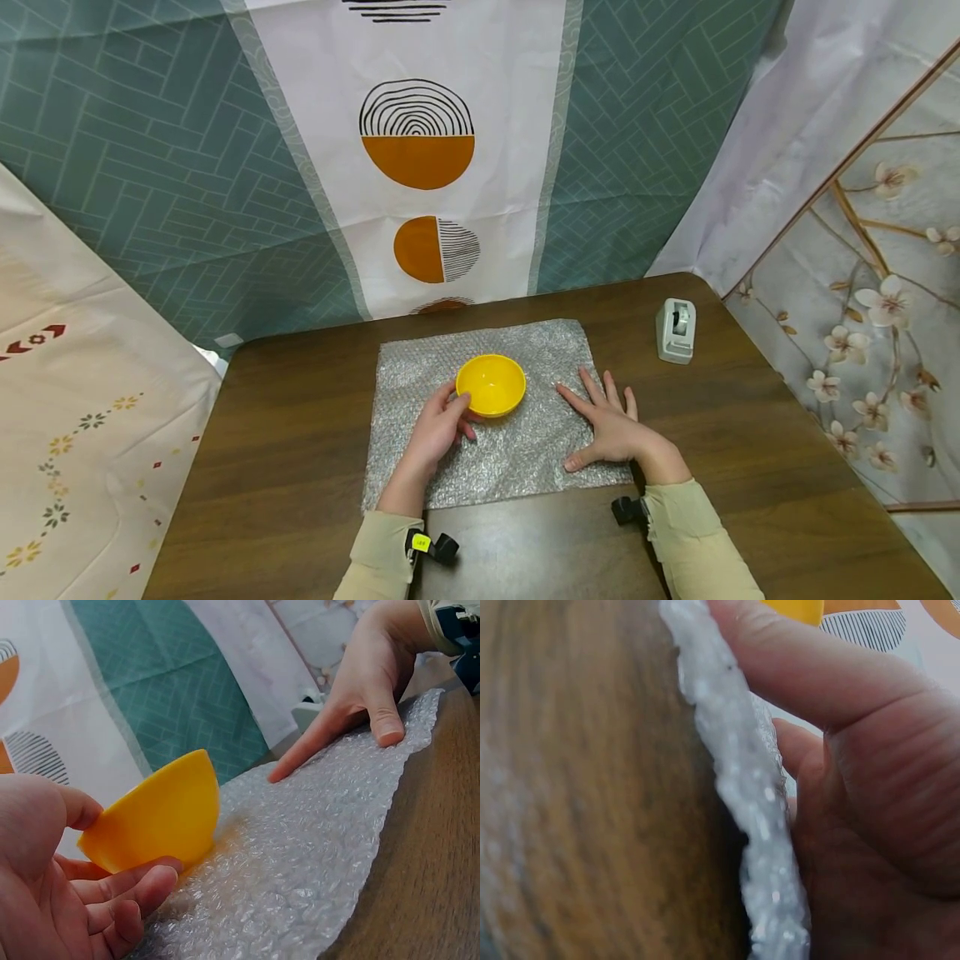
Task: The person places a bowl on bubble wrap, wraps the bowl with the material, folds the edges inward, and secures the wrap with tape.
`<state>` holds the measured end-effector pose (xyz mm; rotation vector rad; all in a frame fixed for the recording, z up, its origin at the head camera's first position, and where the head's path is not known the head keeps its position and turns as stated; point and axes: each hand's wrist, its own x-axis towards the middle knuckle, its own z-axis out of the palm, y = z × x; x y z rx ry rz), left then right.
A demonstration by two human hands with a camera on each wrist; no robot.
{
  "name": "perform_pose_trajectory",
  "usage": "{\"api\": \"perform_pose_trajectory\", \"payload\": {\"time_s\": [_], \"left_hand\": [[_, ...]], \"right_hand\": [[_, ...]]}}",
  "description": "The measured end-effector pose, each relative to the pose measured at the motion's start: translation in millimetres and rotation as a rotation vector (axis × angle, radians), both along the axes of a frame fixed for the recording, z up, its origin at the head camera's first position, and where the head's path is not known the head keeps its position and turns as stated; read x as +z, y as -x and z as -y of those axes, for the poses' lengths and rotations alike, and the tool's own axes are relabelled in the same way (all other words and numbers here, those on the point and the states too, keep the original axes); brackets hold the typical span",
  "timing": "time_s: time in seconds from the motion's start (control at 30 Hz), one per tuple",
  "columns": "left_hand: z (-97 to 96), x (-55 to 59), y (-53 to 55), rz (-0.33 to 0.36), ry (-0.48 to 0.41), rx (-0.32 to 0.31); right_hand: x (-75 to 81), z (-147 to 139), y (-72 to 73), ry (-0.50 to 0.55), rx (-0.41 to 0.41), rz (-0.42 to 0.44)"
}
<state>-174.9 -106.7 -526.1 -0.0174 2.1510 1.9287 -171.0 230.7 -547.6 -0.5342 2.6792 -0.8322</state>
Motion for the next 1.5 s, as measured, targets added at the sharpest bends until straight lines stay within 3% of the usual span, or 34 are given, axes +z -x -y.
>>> {"api": "perform_pose_trajectory", "payload": {"time_s": [0.23, 0.57, 0.77, 1.0, 1.5], "left_hand": [[-0.4, -1.3, 0.6, 0.019, 0.014, -0.005], [-2.6, -1.5, 0.6, 0.015, 0.027, -0.009], [-1.8, -2.7, 0.3, 0.028, 0.04, -0.004], [-1.5, -4.0, 1.2, 0.043, 0.037, -0.001], [6.5, 4.6, -0.1, 0.071, 0.014, -0.005]], "right_hand": [[-0.4, -1, 0.7, 0.01, -0.001, 0.0], [11.3, 0, -3.6, 0.072, 0.018, 0.002], [4.3, 1, -1.6, 0.002, 0.001, 0.008], [8.4, 0, -4.2, 0.049, 0.02, 0.008], [3.0, 1, -1.8, 0.004, 0.002, -0.001]]}}
